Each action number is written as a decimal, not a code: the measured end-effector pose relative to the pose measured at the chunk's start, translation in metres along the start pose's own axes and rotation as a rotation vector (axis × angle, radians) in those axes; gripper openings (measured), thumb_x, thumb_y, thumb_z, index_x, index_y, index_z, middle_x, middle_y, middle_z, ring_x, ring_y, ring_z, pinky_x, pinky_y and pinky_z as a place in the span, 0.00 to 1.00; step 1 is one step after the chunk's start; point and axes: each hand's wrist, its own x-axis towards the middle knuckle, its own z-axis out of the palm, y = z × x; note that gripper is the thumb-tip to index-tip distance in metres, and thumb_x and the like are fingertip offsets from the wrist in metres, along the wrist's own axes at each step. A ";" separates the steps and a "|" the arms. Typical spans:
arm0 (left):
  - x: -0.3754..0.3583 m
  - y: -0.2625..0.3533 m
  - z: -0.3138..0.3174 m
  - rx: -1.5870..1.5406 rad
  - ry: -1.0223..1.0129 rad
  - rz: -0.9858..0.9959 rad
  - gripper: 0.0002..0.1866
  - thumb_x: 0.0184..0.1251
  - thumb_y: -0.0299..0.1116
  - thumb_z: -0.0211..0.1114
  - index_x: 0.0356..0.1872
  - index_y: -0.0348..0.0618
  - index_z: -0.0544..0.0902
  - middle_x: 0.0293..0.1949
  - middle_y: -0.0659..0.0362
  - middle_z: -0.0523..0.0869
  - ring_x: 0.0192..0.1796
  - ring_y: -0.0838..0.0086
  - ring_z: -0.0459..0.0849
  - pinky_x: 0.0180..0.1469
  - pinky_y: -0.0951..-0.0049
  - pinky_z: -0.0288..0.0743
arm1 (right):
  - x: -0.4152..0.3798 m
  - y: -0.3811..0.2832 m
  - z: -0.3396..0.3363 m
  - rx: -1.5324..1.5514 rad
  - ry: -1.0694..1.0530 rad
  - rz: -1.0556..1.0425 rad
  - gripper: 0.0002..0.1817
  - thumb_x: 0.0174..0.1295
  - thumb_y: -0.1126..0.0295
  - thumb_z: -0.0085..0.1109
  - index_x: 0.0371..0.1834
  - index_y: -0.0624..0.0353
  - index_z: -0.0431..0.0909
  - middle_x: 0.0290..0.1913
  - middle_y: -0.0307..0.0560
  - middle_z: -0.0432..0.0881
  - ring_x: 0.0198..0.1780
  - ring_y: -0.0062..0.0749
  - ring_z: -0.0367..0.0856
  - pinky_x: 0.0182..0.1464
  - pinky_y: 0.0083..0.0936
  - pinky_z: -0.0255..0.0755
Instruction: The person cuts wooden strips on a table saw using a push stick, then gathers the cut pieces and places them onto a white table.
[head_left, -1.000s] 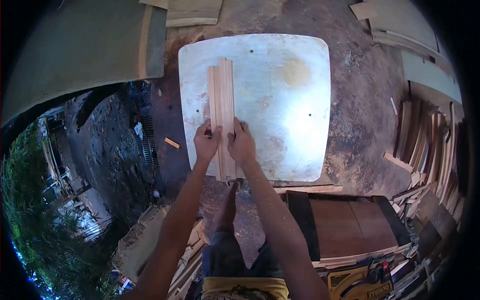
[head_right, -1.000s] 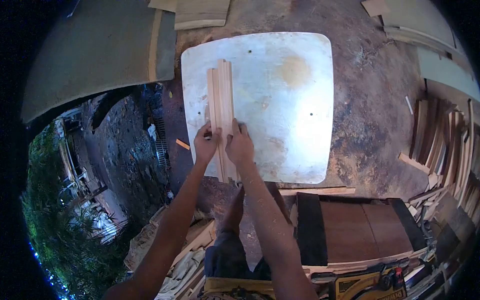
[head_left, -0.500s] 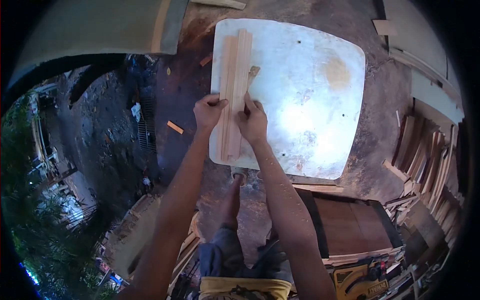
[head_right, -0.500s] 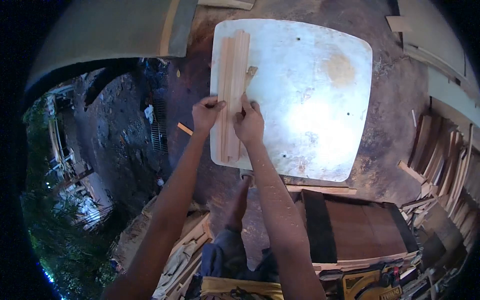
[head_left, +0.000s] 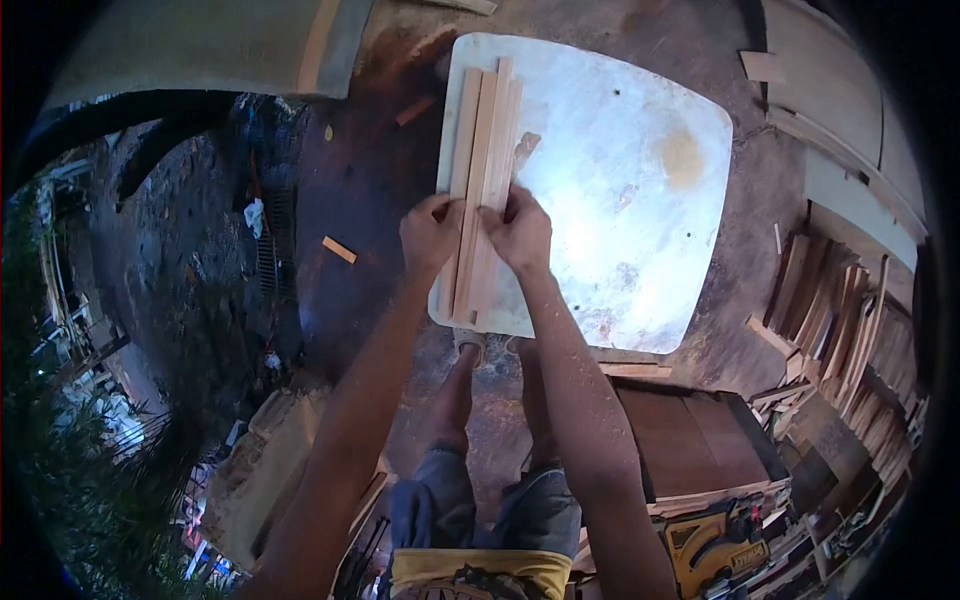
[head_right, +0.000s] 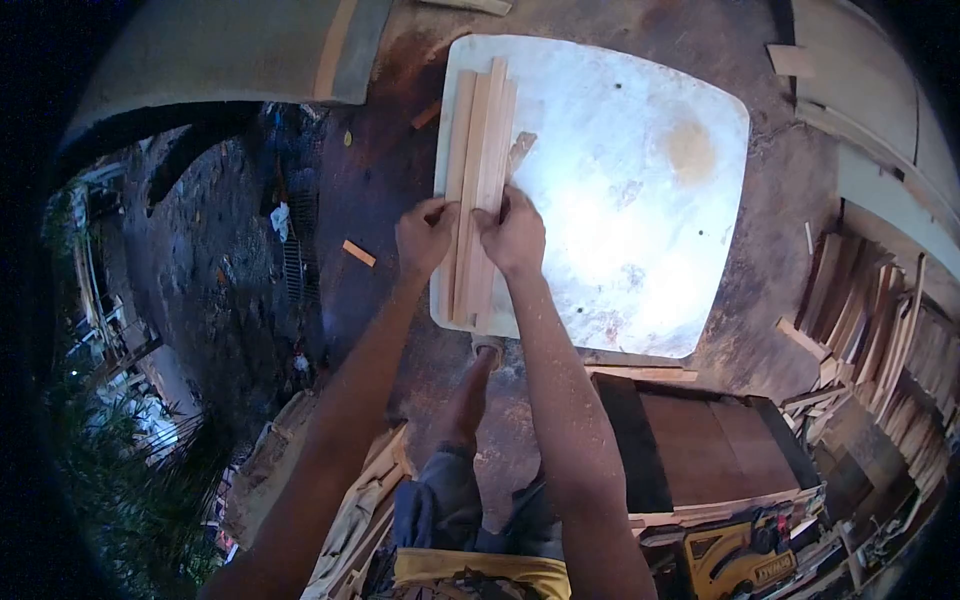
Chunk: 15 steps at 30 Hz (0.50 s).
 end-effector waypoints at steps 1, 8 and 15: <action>0.005 -0.005 -0.003 -0.044 -0.011 0.009 0.13 0.54 0.34 0.76 0.38 0.39 0.87 0.28 0.52 0.88 0.29 0.67 0.87 0.36 0.68 0.78 | 0.006 0.001 0.001 -0.008 -0.002 0.000 0.19 0.50 0.68 0.70 0.45 0.63 0.79 0.32 0.52 0.82 0.33 0.44 0.83 0.41 0.34 0.77; 0.007 -0.019 -0.015 -0.104 0.096 -0.041 0.11 0.57 0.28 0.73 0.41 0.38 0.88 0.32 0.51 0.89 0.31 0.72 0.86 0.36 0.73 0.78 | 0.002 -0.002 0.001 0.044 -0.012 0.151 0.24 0.50 0.71 0.70 0.53 0.63 0.80 0.32 0.51 0.84 0.33 0.39 0.84 0.40 0.32 0.78; 0.001 -0.009 -0.002 -0.151 0.064 0.017 0.12 0.54 0.27 0.75 0.39 0.38 0.86 0.31 0.53 0.88 0.32 0.72 0.87 0.36 0.72 0.79 | 0.001 -0.001 0.014 0.030 0.056 0.035 0.20 0.49 0.74 0.69 0.49 0.57 0.83 0.34 0.52 0.83 0.33 0.38 0.84 0.40 0.32 0.77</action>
